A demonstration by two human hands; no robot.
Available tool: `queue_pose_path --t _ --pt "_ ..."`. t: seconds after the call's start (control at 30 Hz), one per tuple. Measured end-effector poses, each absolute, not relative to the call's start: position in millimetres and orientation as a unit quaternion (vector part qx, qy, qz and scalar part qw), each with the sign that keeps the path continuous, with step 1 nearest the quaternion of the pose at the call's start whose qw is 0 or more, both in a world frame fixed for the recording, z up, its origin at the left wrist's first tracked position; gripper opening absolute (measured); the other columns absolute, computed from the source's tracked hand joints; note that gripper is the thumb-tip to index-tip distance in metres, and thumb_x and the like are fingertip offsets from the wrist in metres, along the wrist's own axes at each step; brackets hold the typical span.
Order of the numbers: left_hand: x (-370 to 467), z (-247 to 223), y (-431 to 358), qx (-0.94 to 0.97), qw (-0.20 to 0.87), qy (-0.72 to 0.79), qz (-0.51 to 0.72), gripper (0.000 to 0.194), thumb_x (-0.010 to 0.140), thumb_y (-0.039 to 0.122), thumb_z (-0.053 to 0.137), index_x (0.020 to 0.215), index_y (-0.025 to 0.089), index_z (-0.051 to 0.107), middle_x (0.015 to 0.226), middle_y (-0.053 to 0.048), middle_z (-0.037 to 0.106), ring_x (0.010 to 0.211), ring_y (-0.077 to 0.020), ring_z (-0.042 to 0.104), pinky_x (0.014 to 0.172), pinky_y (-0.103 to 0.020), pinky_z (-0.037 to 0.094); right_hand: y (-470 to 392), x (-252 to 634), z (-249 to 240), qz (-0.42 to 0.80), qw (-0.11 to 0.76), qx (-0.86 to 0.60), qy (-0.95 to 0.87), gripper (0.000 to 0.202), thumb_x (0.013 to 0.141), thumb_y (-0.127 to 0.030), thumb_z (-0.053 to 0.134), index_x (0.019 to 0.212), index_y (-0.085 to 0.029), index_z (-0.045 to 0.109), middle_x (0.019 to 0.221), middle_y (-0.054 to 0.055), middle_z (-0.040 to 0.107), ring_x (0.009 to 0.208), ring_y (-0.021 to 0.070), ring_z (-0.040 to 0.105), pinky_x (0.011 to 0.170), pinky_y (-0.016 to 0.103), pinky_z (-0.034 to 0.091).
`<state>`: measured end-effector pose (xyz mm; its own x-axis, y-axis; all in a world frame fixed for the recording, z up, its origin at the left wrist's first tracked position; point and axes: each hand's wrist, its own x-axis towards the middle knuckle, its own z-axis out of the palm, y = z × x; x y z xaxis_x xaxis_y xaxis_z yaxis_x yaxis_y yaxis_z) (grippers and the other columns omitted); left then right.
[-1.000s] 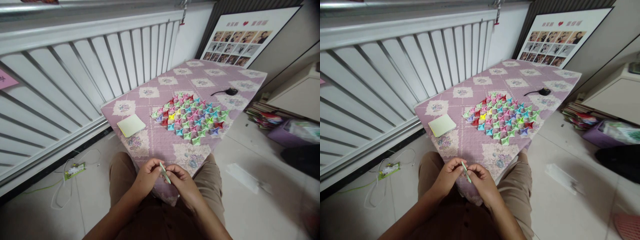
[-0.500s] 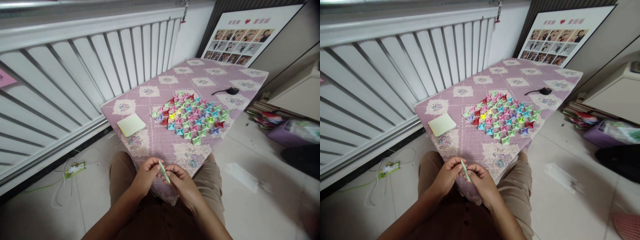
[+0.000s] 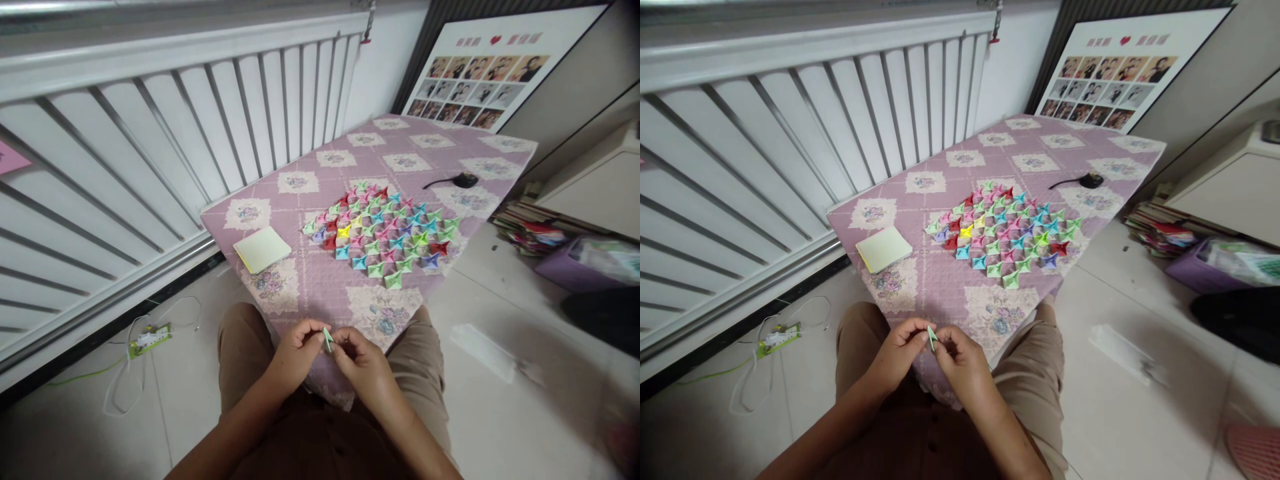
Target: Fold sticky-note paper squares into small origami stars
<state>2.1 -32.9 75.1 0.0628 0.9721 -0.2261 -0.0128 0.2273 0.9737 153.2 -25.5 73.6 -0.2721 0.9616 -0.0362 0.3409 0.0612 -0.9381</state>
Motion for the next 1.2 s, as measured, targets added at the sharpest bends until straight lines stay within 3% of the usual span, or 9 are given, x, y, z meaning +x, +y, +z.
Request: queue_pose_path --t 0.17,0.37,0.63,0.93,1.1,1.2 --pt "7 72 -37 0.515 0.527 0.534 0.414 0.019 0.081 0.021 0.053 0.096 0.018 0.065 0.087 -0.004 0.063 0.077 -0.0147 0.056 0.073 -0.027 0.044 -29 154 72 0.360 0.319 -0.529 -0.699 0.013 0.084 -0.026 0.048 0.073 -0.022 0.052 0.068 0.000 0.057 0.063 0.0138 0.053 0.061 0.025 0.040" --pt "10 76 -35 0.617 0.391 0.571 0.374 0.019 0.079 0.013 0.053 0.090 0.020 0.066 0.094 -0.005 0.057 0.082 -0.0154 0.056 0.075 -0.027 0.045 -31 152 68 0.282 0.297 -0.547 -0.730 0.007 0.085 -0.022 0.045 0.086 -0.023 0.052 0.076 0.002 0.061 0.066 0.0164 0.059 0.063 0.027 0.042" --pt "1 75 -30 0.698 0.347 0.559 0.284 0.025 0.080 0.009 0.046 0.088 0.017 0.068 0.089 -0.006 0.059 0.083 -0.0179 0.056 0.075 -0.029 0.044 -31 156 68 0.176 0.223 -0.471 -0.835 0.018 0.091 -0.019 0.038 0.084 -0.020 0.054 0.073 0.003 0.058 0.065 0.0166 0.056 0.060 0.027 0.039" --pt "-8 72 -26 0.708 0.353 0.545 0.277 0.035 0.076 0.007 0.047 0.099 0.020 0.071 0.092 -0.007 0.066 0.086 -0.0198 0.060 0.081 -0.031 0.047 -23 168 75 0.186 0.196 -0.373 -0.888 0.024 0.086 -0.013 0.047 0.101 -0.022 0.065 0.080 0.005 0.061 0.076 0.0190 0.056 0.070 0.030 0.043" --pt "-12 82 -25 0.682 0.389 0.553 0.279 0.036 0.073 0.006 0.049 0.098 0.019 0.071 0.095 -0.007 0.070 0.087 -0.0202 0.062 0.083 -0.032 0.047 -23 173 78 0.254 0.185 -0.340 -0.886 0.033 0.087 -0.012 0.046 0.113 -0.025 0.061 0.095 0.007 0.063 0.088 0.0201 0.058 0.077 0.033 0.046" --pt "-13 88 -26 0.655 0.435 0.545 0.292 0.038 0.073 0.006 0.048 0.102 0.019 0.069 0.098 -0.005 0.070 0.088 -0.0188 0.062 0.082 -0.031 0.047 -26 171 82 0.296 0.189 -0.353 -0.867 0.025 0.088 -0.019 0.050 0.111 -0.025 0.059 0.100 0.007 0.062 0.093 0.0213 0.058 0.081 0.035 0.047"
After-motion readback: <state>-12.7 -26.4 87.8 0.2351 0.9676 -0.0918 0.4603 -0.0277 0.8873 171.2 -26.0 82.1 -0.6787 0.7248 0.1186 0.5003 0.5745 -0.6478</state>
